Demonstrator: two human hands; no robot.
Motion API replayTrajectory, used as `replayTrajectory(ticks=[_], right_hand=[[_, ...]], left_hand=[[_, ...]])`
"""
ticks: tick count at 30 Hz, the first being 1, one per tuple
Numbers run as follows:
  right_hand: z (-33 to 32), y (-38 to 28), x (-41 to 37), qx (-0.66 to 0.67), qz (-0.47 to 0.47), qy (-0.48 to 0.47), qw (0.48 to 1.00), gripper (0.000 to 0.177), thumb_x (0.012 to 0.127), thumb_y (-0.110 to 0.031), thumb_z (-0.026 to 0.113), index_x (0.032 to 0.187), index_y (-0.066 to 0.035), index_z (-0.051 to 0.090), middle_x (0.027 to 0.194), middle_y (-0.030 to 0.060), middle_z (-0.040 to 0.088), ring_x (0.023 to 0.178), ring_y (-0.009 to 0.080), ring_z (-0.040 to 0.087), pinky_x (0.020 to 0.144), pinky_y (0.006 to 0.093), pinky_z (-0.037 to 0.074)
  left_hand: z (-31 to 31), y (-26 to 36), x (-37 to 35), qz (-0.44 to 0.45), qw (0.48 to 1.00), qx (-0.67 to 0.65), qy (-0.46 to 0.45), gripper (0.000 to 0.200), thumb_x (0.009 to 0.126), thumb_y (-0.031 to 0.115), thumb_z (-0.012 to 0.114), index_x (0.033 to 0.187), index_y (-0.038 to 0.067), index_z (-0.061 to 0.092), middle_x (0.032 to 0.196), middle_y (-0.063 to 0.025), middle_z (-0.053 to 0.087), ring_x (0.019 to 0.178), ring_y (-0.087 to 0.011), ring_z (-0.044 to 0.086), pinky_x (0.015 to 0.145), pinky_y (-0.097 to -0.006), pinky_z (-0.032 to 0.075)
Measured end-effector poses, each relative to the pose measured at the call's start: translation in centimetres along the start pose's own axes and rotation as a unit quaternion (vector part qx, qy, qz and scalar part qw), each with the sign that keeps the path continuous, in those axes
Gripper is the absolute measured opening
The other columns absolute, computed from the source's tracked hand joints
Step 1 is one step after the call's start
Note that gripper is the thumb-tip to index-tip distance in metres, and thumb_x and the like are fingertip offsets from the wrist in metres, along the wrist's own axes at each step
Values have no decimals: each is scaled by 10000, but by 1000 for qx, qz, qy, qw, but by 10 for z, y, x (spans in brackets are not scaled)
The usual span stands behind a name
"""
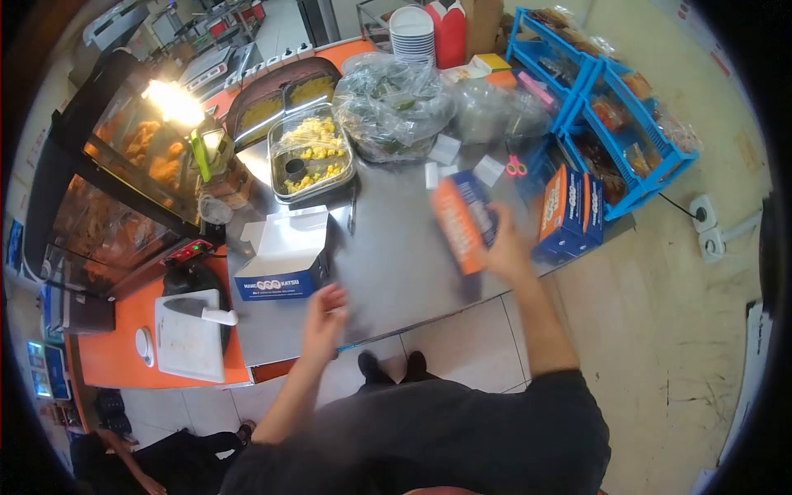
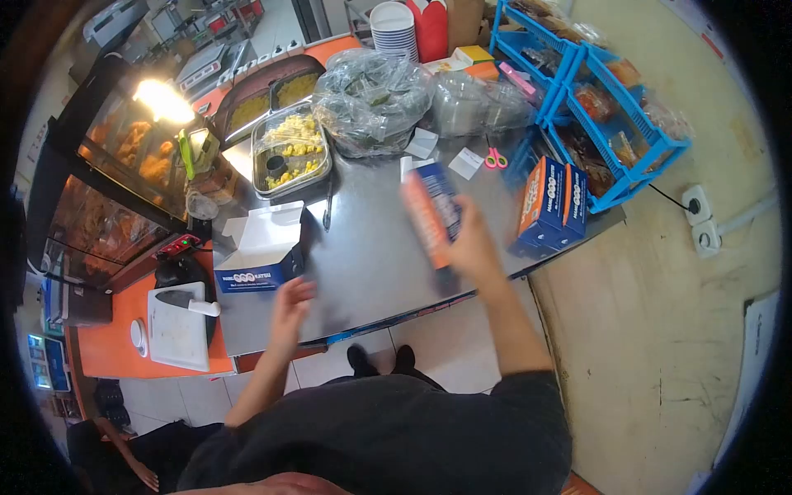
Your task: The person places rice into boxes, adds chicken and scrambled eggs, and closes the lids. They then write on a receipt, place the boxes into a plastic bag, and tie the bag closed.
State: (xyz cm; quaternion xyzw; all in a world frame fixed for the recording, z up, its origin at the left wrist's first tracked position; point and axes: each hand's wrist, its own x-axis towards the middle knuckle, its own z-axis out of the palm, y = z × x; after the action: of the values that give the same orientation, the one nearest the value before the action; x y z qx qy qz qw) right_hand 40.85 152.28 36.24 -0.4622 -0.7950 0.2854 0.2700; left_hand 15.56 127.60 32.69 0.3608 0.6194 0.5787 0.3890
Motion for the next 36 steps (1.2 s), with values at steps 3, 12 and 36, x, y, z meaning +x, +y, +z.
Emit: replayTrajectory(ticks=[3, 12, 36], right_hand=[[45, -73, -64, 139, -135, -88, 977, 659, 665, -151, 704, 1247, -57, 409, 1225, 195, 435, 1133, 357, 443, 958, 410, 373], [62, -148, -85, 84, -269, 39, 959, 665, 613, -122, 761, 1221, -203, 502, 1162, 191, 435, 1034, 342, 487, 858, 403, 438], [206, -186, -50, -73, -469, -48, 879, 79, 719, -82, 540, 780, -129, 559, 671, 30, 527, 733, 193, 568, 964, 487, 357]], left_hand=[[48, 7, 20, -44, 992, -102, -57, 502, 829, 123, 593, 1278, 52, 379, 1168, -105, 510, 1136, -201, 448, 933, -346, 391], [1, 21, 42, 33, 965, -218, -145, 768, 723, 172, 726, 1336, 54, 279, 1247, -88, 470, 1132, -201, 482, 938, -329, 403], [-288, 240, -104, 80, 900, 429, -9, 237, 732, -17, 555, 968, -40, 563, 889, -93, 592, 811, -122, 521, 731, -267, 412]])
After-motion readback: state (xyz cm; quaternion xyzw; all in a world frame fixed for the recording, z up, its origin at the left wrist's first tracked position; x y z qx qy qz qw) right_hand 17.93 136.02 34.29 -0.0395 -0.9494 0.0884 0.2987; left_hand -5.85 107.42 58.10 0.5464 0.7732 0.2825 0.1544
